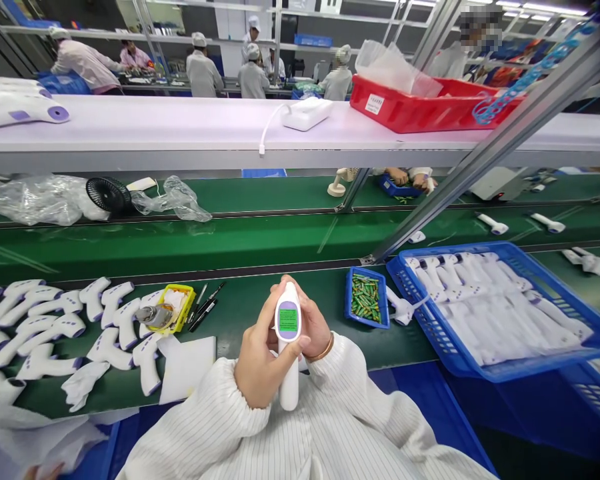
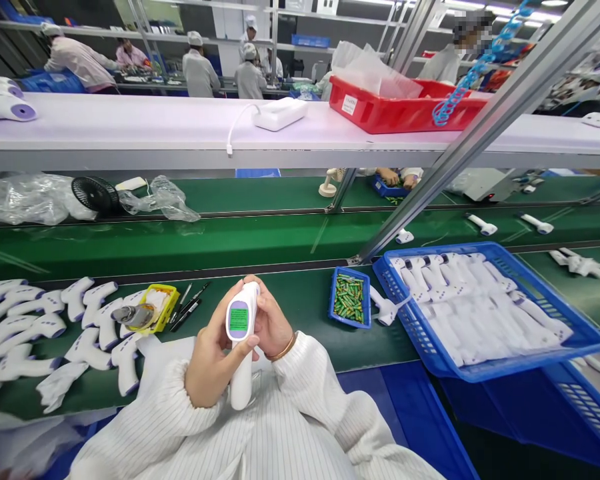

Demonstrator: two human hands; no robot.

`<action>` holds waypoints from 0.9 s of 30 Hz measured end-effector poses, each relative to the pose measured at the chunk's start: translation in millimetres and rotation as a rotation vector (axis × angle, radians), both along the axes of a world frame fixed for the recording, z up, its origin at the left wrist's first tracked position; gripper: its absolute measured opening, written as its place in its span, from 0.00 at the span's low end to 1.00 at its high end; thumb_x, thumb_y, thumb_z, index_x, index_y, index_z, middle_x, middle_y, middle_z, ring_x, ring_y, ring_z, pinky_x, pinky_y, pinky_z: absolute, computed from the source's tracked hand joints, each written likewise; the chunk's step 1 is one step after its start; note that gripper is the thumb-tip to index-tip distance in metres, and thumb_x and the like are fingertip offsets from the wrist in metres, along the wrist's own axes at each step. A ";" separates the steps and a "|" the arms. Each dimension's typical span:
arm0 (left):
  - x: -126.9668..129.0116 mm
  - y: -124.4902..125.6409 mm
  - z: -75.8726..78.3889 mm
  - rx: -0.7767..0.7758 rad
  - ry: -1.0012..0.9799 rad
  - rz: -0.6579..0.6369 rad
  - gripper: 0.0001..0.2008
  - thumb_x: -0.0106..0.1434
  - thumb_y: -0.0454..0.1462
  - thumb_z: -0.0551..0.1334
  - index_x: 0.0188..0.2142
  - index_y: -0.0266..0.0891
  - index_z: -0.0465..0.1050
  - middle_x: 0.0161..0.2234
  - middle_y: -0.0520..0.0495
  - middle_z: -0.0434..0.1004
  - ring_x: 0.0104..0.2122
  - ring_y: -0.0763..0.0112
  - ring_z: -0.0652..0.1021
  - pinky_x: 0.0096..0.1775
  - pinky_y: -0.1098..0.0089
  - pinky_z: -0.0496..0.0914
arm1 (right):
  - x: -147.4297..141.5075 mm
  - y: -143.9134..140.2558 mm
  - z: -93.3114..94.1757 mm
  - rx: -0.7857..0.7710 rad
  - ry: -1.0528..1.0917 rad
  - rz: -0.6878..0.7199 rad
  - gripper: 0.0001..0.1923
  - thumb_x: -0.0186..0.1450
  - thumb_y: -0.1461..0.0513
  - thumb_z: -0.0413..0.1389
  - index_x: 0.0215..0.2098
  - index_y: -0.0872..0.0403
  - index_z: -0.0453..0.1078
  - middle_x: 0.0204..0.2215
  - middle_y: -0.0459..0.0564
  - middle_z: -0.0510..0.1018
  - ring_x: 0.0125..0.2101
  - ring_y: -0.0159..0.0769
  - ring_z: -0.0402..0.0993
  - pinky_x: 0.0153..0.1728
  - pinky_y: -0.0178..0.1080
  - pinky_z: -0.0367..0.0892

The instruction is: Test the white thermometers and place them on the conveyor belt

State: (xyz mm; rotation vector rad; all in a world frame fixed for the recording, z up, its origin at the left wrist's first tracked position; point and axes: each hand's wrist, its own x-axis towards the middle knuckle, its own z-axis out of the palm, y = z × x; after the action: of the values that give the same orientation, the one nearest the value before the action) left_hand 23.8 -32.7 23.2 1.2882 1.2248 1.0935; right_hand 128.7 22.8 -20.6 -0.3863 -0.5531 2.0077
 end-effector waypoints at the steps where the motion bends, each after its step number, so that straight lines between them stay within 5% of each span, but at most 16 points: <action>1: -0.1 0.2 -0.5 -0.004 0.007 0.002 0.34 0.61 0.44 0.65 0.65 0.51 0.56 0.57 0.46 0.71 0.31 0.67 0.79 0.30 0.69 0.76 | -0.2 0.1 -0.3 0.007 -0.003 -0.008 0.19 0.56 0.53 0.61 0.44 0.46 0.65 0.24 0.39 0.64 0.16 0.25 0.47 0.13 0.29 0.57; 10: -1.2 3.1 -4.1 -0.053 0.023 0.026 0.34 0.61 0.44 0.65 0.65 0.50 0.57 0.49 0.46 0.76 0.24 0.70 0.77 0.25 0.69 0.74 | -1.4 0.9 -7.4 0.077 -0.018 0.011 0.23 0.58 0.51 0.61 0.49 0.46 0.62 0.26 0.40 0.67 0.14 0.24 0.54 0.08 0.28 0.57; 19: -3.2 8.8 -4.3 -0.049 0.019 0.012 0.33 0.61 0.41 0.64 0.65 0.52 0.56 0.57 0.45 0.69 0.31 0.68 0.80 0.33 0.68 0.77 | -1.8 3.7 -11.4 0.117 -0.037 0.017 0.24 0.60 0.51 0.60 0.51 0.44 0.59 0.28 0.41 0.69 0.13 0.26 0.60 0.06 0.29 0.57; 27: -3.6 11.1 -1.7 -0.052 0.092 0.022 0.35 0.61 0.42 0.63 0.66 0.47 0.55 0.41 0.47 0.79 0.24 0.69 0.78 0.25 0.70 0.74 | -4.5 8.1 -14.3 -0.009 -0.182 0.004 0.30 0.55 0.48 0.60 0.54 0.43 0.61 0.35 0.45 0.72 0.27 0.35 0.72 0.24 0.39 0.72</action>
State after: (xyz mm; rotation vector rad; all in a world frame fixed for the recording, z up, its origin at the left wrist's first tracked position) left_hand 20.2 -21.6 21.5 1.2998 1.3300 1.0209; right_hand 124.2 30.9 -34.9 -0.5782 -0.6580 1.9913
